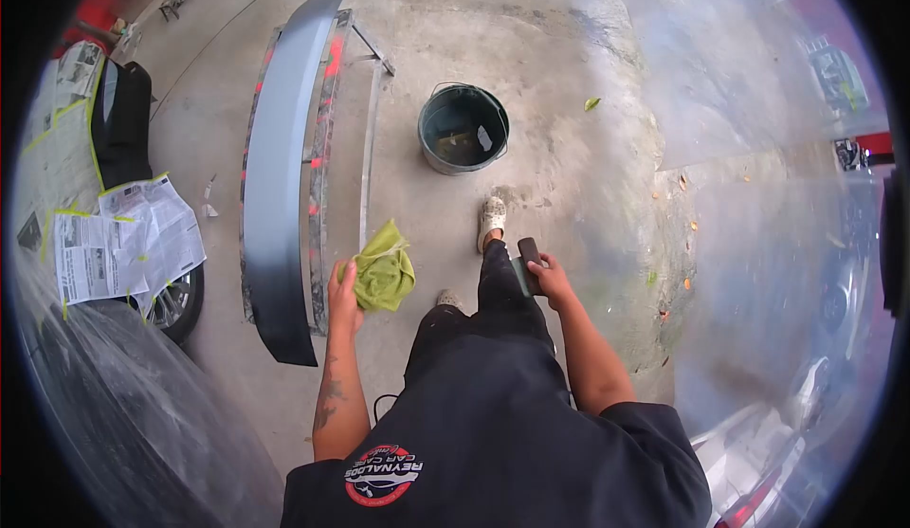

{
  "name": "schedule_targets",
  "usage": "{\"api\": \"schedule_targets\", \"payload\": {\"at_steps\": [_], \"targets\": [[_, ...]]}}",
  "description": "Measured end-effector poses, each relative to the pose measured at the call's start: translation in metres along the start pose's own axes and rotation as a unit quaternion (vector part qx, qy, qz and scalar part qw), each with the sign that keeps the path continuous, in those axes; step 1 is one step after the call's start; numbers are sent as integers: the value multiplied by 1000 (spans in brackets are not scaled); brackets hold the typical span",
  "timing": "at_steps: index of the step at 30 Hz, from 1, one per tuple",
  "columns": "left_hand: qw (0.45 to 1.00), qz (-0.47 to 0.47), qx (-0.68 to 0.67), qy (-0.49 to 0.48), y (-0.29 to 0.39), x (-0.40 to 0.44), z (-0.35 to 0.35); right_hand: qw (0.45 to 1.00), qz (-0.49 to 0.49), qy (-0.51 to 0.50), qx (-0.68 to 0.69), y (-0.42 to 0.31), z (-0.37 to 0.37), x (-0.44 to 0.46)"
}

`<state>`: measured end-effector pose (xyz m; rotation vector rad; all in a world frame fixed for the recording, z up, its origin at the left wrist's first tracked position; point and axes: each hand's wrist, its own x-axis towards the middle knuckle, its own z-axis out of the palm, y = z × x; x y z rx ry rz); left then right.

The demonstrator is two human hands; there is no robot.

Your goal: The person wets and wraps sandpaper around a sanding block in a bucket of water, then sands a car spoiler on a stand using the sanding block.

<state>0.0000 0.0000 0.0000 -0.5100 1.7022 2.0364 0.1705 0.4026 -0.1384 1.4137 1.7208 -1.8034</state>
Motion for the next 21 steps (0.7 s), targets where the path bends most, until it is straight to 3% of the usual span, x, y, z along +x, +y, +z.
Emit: {"api": "schedule_targets", "payload": {"at_steps": [2,3,6,9,12,14,18,21], "targets": [[986,-10,-162,45,-7,-21,11,998,-31,-8,-50,-36,8,3],[984,-89,-81,135,-10,-36,6,990,70,-66,-102,1,23,4],[989,-20,18,145,-38,81,28,987,-11,-113,-113,-110,43,168],[978,57,154,129,-46,145,60,948,-116,-70,-290,-146,66,267],[953,49,291,64,-42,220,94,922,-163,-86,-342,-181,85,338],[910,178,373,5,-62,285,106,914,-190,-77,-350,-193,100,378],[822,306,464,-124,-68,392,161,900,-234,-27,-367,-152,129,433],[747,371,502,-227,-87,449,191,854,-243,-62,-456,-160,135,447]]}}
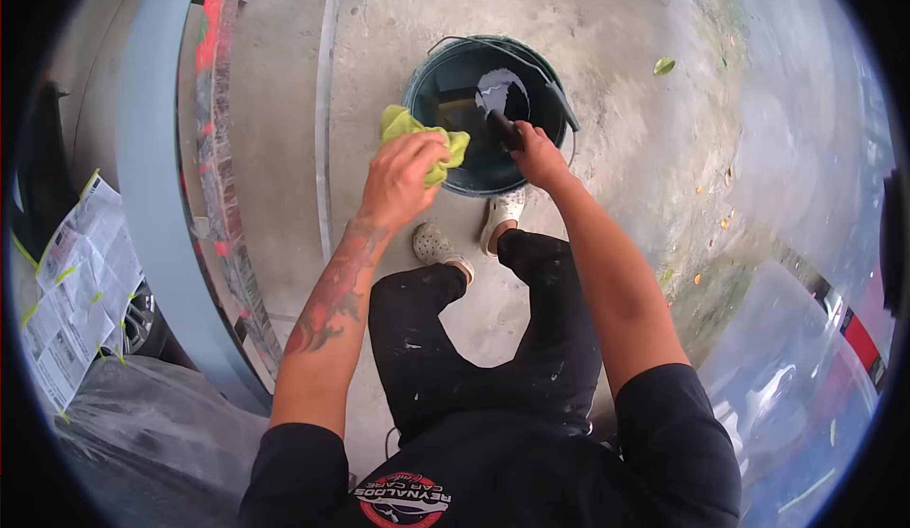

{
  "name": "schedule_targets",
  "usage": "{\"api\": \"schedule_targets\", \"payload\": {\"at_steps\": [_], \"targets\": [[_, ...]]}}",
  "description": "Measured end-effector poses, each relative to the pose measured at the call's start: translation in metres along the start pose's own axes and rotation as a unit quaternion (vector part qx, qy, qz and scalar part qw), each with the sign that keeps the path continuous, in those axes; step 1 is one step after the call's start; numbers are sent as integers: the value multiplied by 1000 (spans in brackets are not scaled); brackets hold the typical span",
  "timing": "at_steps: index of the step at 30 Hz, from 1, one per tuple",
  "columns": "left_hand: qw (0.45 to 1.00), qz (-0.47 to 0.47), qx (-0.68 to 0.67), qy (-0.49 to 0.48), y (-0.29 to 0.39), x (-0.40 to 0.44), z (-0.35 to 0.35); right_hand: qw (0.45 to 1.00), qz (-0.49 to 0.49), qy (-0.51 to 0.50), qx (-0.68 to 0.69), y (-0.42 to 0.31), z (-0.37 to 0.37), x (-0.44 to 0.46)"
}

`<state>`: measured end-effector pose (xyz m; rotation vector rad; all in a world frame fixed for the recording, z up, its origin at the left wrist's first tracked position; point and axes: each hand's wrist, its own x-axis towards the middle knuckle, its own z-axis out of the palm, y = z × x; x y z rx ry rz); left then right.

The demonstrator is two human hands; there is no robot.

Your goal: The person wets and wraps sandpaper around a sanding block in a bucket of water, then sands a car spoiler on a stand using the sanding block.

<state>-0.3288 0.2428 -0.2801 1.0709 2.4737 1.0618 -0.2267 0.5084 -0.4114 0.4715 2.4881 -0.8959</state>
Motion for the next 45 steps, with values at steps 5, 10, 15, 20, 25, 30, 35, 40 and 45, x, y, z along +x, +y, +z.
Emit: {"api": "schedule_targets", "payload": {"at_steps": [5,10,15,20,25,30,35,40,45], "targets": [[983,124,73,-113,-59,-4,78,947,-81,-179,-255,-4,15,73],[989,119,79,-34,-76,-10,110,944,-75,-175,-268,1,83,152],[990,125,57,26,-85,-13,118,921,-268,155,-239,65,209,230],[986,142,47,73,-91,-19,121,944,-143,-173,-240,21,148,233],[987,143,18,74,-88,-19,115,975,-155,-140,72,39,85,207],[988,139,8,64,-89,-24,114,847,-71,-221,478,18,-8,143],[986,150,-12,76,-86,-22,111,805,-62,-196,557,14,-25,104],[991,102,-9,81,-78,-22,117,806,-85,-190,555,10,-27,101],[990,107,13,92,-75,-22,122,990,-52,-128,-35,-5,-25,98]]}}
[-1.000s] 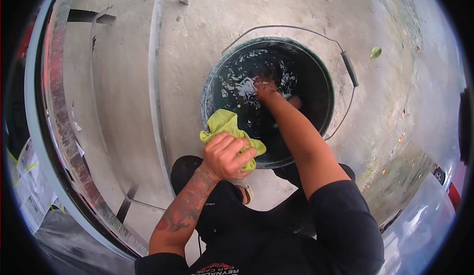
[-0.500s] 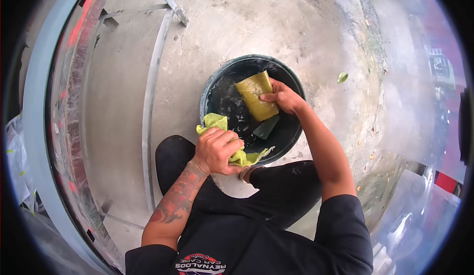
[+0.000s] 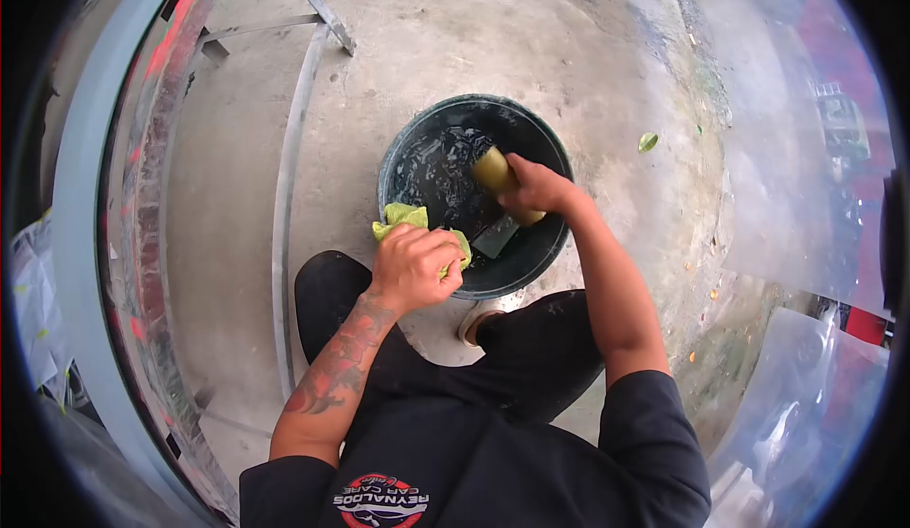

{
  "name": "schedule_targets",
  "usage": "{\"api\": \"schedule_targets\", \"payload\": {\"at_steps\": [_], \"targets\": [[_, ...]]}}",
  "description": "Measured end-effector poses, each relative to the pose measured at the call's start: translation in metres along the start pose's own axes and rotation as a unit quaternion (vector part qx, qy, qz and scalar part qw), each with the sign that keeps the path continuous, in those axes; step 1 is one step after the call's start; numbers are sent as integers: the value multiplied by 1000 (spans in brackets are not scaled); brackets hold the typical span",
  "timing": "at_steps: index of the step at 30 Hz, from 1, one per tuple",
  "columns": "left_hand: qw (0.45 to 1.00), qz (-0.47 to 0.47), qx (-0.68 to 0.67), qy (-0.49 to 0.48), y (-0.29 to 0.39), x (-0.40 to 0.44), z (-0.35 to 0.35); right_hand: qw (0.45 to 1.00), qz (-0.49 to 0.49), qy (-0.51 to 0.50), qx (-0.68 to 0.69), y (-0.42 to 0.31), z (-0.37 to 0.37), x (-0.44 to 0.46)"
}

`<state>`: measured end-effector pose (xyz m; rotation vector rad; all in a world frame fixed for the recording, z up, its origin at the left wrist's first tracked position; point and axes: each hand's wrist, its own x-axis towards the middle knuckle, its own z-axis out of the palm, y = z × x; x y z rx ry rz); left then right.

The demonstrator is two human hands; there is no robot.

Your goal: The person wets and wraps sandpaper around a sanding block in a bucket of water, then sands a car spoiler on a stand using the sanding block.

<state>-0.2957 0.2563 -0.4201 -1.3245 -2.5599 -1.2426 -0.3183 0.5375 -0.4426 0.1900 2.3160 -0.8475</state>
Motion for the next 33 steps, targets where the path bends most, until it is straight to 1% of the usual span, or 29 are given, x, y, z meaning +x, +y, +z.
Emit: {"api": "schedule_targets", "payload": {"at_steps": [1,2,3,5,6,7,9,11,12,14,16,17,19,21,26,28,29,30,31,32,33], "targets": [[1000,6,3,8,0,1,2,974,54,30,-217,-9,6,-4],[1000,7,5,13,-1,2,2,928,-10,154,-339,-8,22,0],[1000,2,6,11,-1,1,2,917,-91,220,-320,-13,28,9],[1000,-7,8,5,-1,2,2,925,-179,166,-293,-39,45,40],[1000,-2,11,7,-2,2,3,956,-175,94,-216,-50,61,55],[1000,-3,11,5,-3,3,2,976,-171,24,-136,-58,79,71],[1000,-5,12,0,-4,4,2,966,-175,-31,-188,-52,120,110],[1000,-4,11,4,-4,5,2,949,-131,-166,-234,-45,144,150],[1000,-6,11,2,-3,6,2,932,-109,-232,-258,-42,156,171],[1000,-1,17,-3,-5,7,2,976,-73,-36,-202,-22,198,196],[1000,-4,18,-12,-6,8,1,986,-42,107,-120,-7,242,204],[1000,-7,16,-13,-6,9,1,981,-34,178,-73,1,264,208],[1000,-13,19,-20,-5,7,2,993,-1,69,-98,7,255,191],[999,-17,22,-17,-4,8,4,992,-3,12,-123,18,251,182],[1000,-11,22,-7,-6,9,3,979,-79,-11,-186,67,255,167],[1000,-9,17,-3,-6,7,2,965,-148,58,-209,14,185,105],[1000,-4,15,1,-7,8,2,980,-170,11,-99,20,172,113],[1000,-1,13,5,-7,7,2,981,-188,-37,13,27,152,129],[1000,3,11,10,-7,7,1,968,-202,-84,124,31,139,137],[1000,4,14,10,-6,8,0,974,-153,-87,142,17,115,119],[1000,4,14,10,-6,8,0,978,-103,-88,158,-13,74,88]]}}
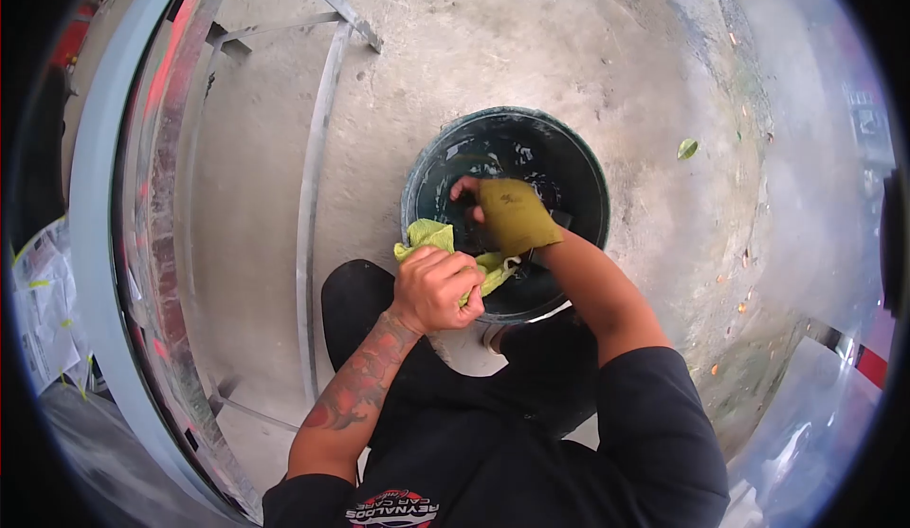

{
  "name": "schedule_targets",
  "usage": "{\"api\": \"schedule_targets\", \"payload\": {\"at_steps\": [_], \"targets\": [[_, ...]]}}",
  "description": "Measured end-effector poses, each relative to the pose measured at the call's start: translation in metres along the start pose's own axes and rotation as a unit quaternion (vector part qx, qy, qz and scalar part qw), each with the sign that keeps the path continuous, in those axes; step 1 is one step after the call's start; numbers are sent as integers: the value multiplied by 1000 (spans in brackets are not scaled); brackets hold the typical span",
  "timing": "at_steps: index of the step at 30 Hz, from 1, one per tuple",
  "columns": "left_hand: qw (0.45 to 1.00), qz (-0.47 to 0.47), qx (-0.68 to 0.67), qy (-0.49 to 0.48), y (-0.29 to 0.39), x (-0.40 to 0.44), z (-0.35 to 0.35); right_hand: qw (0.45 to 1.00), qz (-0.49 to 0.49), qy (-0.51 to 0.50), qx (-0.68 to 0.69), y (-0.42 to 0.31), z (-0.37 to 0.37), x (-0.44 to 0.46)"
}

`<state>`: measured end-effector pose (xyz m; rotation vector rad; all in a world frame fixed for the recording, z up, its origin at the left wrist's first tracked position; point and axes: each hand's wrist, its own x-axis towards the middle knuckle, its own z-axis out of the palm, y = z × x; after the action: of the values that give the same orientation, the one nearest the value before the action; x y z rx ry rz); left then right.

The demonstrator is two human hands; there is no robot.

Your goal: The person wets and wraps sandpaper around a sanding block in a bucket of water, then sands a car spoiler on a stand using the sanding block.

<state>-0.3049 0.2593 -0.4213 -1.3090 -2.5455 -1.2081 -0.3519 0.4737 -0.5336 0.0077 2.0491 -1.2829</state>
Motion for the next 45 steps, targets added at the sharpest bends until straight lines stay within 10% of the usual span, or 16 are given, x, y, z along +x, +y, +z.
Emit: {"api": "schedule_targets", "payload": {"at_steps": [5,25,27,30,35,45], "targets": [[1000,-3,1,8,0,-5,2,930,31,-12,365,-2,-10,-15],[1000,-14,4,2,2,-8,0,925,-48,79,369,-45,-30,-75],[1000,-15,5,0,5,-7,1,981,-41,180,53,-7,-31,-56],[1000,-13,9,4,1,-8,4,923,19,184,-338,45,-45,-24],[1000,-11,-2,14,0,-6,4,893,251,87,-364,105,-40,37],[1000,-14,-3,1,-3,-3,5,924,179,38,-336,193,63,63]]}}
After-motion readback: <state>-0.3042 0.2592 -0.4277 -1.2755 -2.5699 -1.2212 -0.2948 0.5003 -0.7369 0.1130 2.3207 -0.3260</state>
